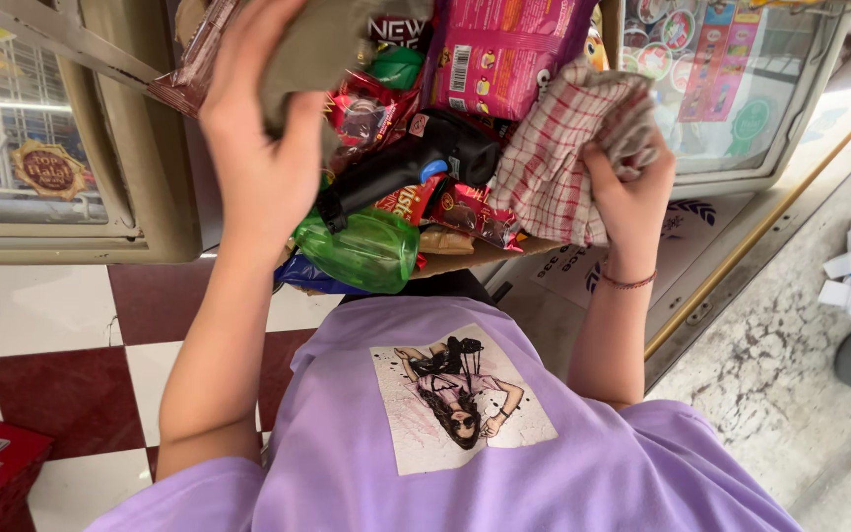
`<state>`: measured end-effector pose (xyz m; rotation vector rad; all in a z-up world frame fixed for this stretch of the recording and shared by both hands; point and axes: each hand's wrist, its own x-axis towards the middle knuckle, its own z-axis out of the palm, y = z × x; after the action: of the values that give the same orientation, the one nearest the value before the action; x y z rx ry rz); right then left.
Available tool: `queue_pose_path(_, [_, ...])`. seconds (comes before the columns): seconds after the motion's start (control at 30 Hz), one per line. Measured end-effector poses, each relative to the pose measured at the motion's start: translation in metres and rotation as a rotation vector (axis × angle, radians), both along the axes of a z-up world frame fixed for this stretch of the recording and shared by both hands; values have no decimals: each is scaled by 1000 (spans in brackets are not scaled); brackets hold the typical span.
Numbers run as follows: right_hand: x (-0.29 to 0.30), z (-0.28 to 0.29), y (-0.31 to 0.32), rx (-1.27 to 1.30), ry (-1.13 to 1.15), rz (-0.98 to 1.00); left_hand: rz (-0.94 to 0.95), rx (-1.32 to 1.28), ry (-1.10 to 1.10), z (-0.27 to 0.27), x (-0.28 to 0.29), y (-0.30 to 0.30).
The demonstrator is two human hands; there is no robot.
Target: The person places bread loaves into a box, scans items with a handheld scanner, and cleans the shelves and various snack packages using a spray bottle and cloths.
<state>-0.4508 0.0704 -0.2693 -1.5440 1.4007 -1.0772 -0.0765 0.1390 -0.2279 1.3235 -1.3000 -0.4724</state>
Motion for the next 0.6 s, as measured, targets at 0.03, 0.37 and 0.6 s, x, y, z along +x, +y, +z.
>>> queue_pose_path(0.03, [0, 5, 3, 34, 93, 21, -23, 17, -88, 1, -3, -4])
queue_pose_path(0.37, [4, 7, 12, -144, 384, 285, 57, 18, -901, -47, -44, -67])
queue_pose_path(0.6, [28, 6, 24, -155, 573, 217, -11, 57, -861, -70, -40, -75])
